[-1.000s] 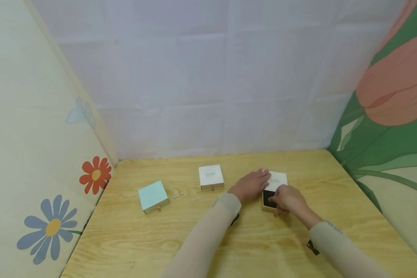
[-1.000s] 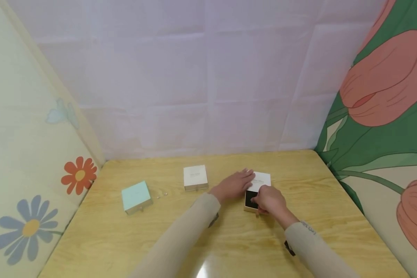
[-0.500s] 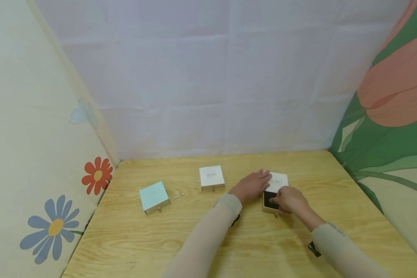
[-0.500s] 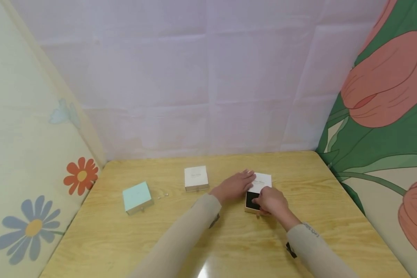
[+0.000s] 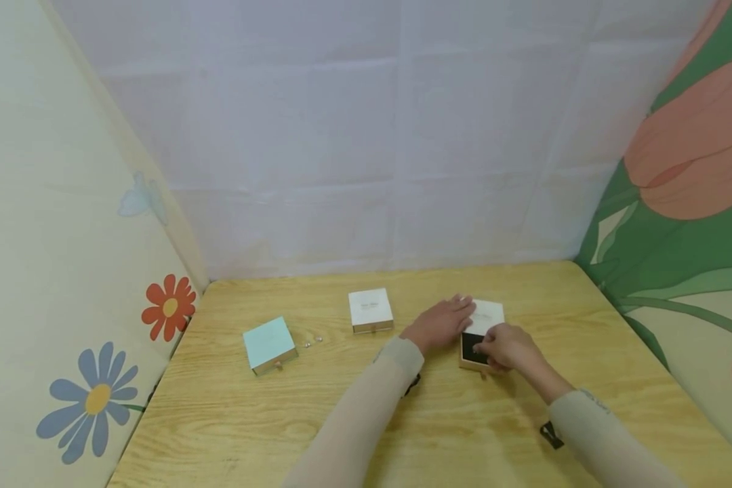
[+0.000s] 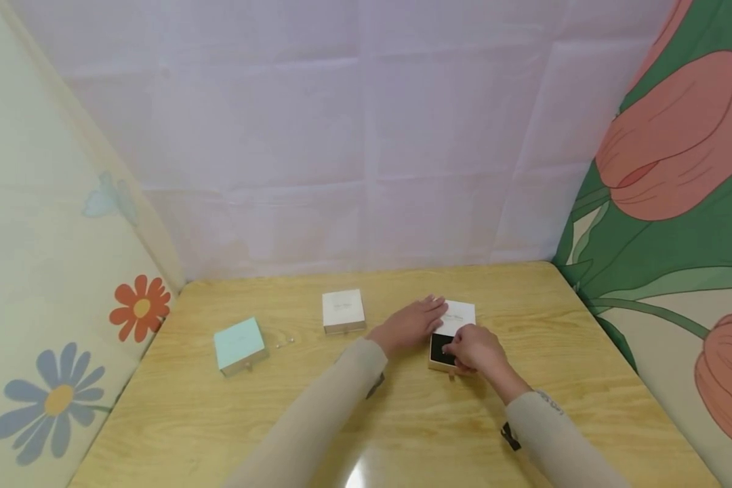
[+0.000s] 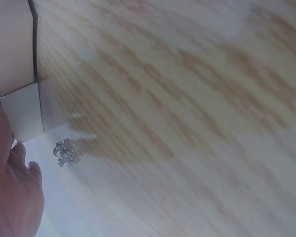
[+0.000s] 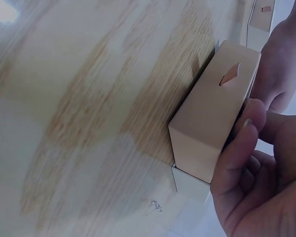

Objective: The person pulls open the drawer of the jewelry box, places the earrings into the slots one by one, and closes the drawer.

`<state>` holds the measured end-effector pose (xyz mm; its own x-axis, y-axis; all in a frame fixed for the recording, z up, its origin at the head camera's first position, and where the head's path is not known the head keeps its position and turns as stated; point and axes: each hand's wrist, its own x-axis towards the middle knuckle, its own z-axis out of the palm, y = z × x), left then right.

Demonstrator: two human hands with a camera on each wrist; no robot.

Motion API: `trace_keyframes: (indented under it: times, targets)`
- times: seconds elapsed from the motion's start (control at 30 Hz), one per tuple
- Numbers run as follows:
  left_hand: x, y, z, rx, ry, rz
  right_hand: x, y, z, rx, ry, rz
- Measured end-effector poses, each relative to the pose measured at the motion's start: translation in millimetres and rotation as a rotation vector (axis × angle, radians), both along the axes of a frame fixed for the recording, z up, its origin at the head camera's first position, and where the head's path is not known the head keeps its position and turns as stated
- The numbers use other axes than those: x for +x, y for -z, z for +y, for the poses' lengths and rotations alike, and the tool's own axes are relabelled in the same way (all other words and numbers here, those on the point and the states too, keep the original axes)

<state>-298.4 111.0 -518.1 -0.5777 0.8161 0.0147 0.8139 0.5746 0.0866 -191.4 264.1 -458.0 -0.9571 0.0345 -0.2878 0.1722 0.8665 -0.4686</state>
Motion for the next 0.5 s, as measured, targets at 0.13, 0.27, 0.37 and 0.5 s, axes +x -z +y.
trace_keyframes:
  times: [0.13,0.27,0.37,0.5]
  targets:
    - [-0.3,-0.5,0.0,-0.008,0.008,0.014,0.0,-1.0,0,-0.017,0.013,-0.013]
    - [1.8,-6.7,-0.5,-0.015,0.011,0.02,-0.1,-3.0,-1,-0.013,0.014,-0.021]
    - [3.4,-10.5,-1.0,-0.017,0.007,0.011,-0.3,-4.2,-1,0.015,-0.002,-0.02]
    - [4.2,-11.4,-2.3,-0.013,0.007,-0.005,-0.8,-4.8,-2,0.047,-0.018,-0.029]
